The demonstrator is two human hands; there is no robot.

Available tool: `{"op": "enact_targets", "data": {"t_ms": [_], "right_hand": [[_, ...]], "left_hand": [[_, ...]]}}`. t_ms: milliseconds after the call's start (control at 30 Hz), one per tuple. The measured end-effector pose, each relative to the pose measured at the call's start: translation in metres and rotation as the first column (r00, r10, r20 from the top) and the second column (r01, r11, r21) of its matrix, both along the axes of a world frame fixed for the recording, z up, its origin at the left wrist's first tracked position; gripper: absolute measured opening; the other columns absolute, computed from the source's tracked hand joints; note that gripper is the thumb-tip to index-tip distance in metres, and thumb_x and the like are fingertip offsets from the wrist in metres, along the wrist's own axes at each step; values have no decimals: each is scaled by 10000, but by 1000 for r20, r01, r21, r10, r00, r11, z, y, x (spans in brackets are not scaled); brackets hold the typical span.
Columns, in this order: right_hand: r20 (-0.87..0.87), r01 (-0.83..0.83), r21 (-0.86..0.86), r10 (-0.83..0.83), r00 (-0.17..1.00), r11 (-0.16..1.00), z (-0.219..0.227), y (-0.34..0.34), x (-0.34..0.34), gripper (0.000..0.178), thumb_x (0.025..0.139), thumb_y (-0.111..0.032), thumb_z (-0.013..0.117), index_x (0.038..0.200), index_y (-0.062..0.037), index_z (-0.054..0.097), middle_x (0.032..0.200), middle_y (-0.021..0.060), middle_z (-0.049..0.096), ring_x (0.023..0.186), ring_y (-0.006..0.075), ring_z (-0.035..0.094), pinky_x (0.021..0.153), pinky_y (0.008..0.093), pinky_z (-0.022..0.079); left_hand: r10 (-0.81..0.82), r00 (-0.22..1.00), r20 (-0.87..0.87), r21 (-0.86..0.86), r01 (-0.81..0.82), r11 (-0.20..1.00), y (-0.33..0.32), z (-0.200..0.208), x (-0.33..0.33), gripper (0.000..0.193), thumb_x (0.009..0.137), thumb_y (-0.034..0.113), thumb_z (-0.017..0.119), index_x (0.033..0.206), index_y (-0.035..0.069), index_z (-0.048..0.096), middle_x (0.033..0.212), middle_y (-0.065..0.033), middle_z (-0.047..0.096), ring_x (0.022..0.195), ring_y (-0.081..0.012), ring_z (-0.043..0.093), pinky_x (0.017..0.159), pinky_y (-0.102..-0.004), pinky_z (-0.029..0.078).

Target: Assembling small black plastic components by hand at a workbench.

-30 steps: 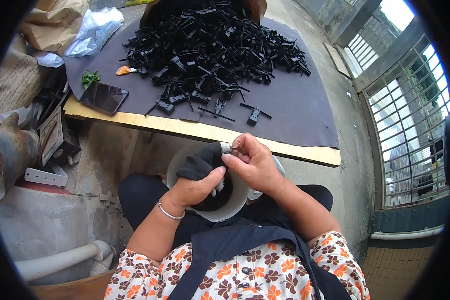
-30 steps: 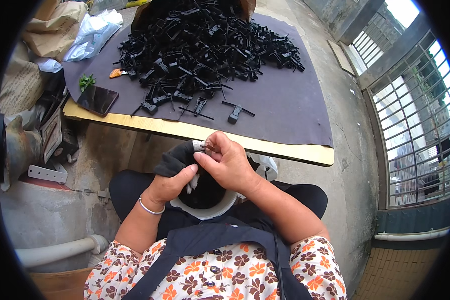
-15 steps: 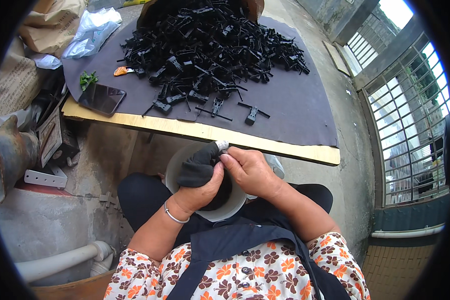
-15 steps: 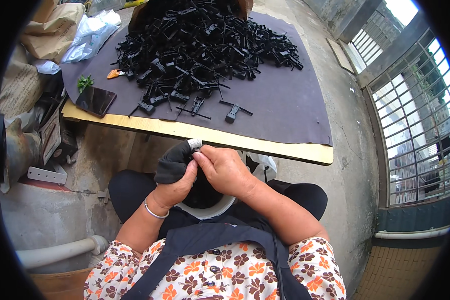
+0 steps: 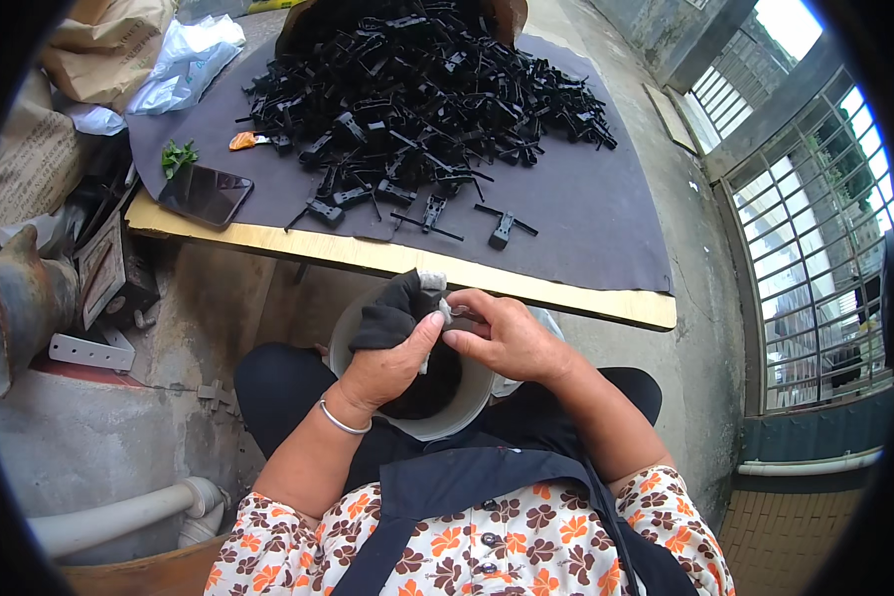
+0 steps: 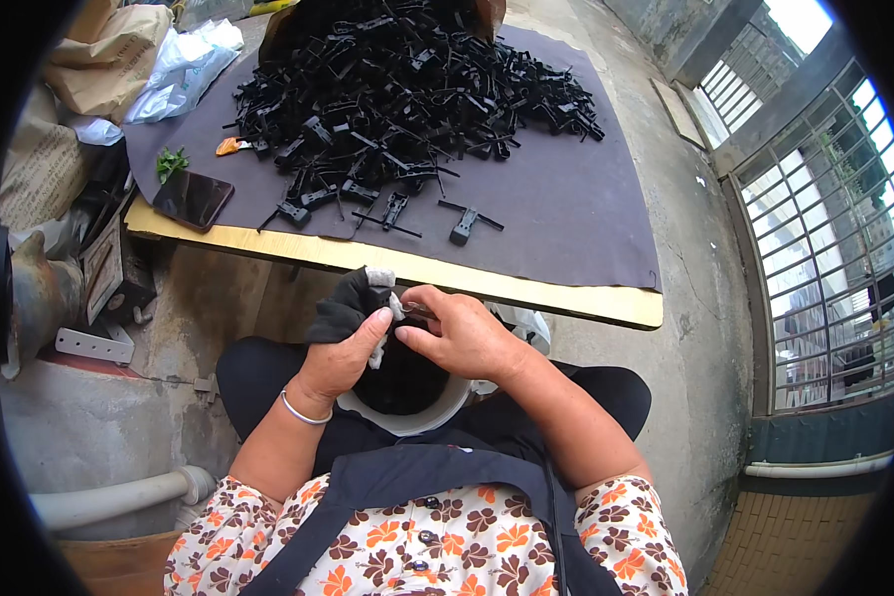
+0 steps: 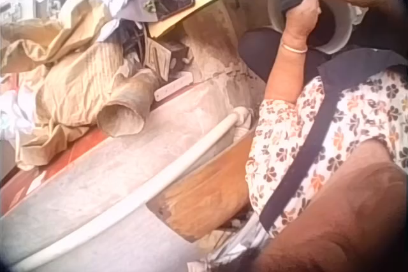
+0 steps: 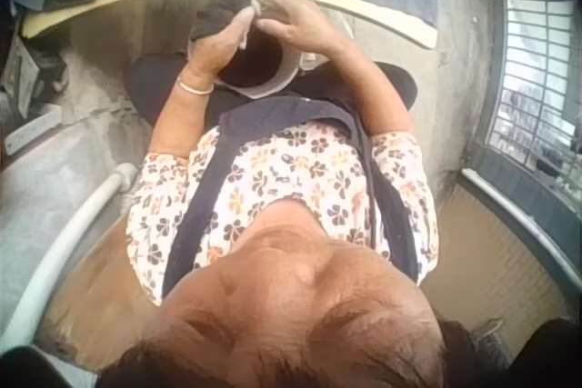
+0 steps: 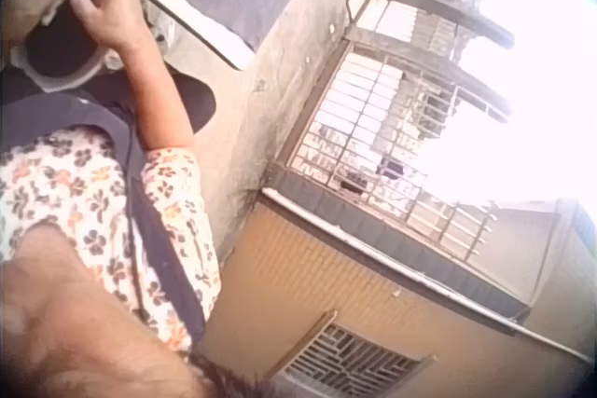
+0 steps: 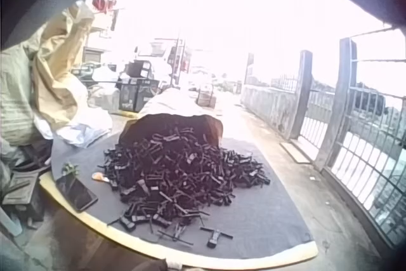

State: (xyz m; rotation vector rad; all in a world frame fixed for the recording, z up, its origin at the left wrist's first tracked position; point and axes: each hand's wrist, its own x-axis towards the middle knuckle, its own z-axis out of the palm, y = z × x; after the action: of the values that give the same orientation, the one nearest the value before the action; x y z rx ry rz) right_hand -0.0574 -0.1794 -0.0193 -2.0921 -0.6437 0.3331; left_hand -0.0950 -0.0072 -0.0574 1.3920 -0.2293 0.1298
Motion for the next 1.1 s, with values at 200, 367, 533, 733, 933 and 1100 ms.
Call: {"op": "enact_targets", "data": {"t_ms": [200,367,533,733,933,1100], "right_hand": [[371,-104,2,96,924,995,-4,-13,10,171,792,-65,669,960,-38,650,706,99,598,598,238,573,576,314,474],[396,-105,117,51,917,988,5,-6,14,121,790,-53,689,891,-41,623,668,56,567,545,174,522,519,280,430],[46,37,84,-41,998,996,9,-1,6,139,841,-123,670,885,-31,575,683,60,564,560,167,507,535,286,420],[93,-125,-78,132,987,989,10,-1,10,266,941,-255,532,850,-8,567,663,138,556,577,281,504,577,359,435],[7,-52,-68,52,999,996,-1,13,5,303,954,-256,505,820,1,589,654,178,556,580,314,498,590,372,444],[-51,11,-8,-11,999,1000,-11,21,2,326,956,-270,478,836,8,598,717,213,600,676,396,569,642,413,460]], "left_hand": [[75,993,-94,100,-66,993,3,3,2,344,911,67,534,1232,-42,476,900,-68,629,645,-97,552,601,-257,477],[-71,989,-128,55,78,995,4,8,1,342,885,12,497,1218,-65,499,905,-45,618,713,-70,530,640,-223,455],[-209,946,-250,-13,212,977,3,14,-3,274,871,15,496,1132,-54,540,899,-48,616,725,-67,538,639,-209,451],[-27,983,-183,134,52,990,-1,2,-4,212,863,11,504,1058,-51,560,831,-54,615,737,-119,568,684,-277,476],[58,921,385,478,-253,841,-2,-8,-1,209,854,36,498,1039,-53,530,850,-167,601,748,-273,600,682,-355,475],[174,931,322,419,-305,855,-9,-7,-3,196,842,22,501,1023,-46,532,860,-181,596,754,-308,600,687,-376,475]]}}
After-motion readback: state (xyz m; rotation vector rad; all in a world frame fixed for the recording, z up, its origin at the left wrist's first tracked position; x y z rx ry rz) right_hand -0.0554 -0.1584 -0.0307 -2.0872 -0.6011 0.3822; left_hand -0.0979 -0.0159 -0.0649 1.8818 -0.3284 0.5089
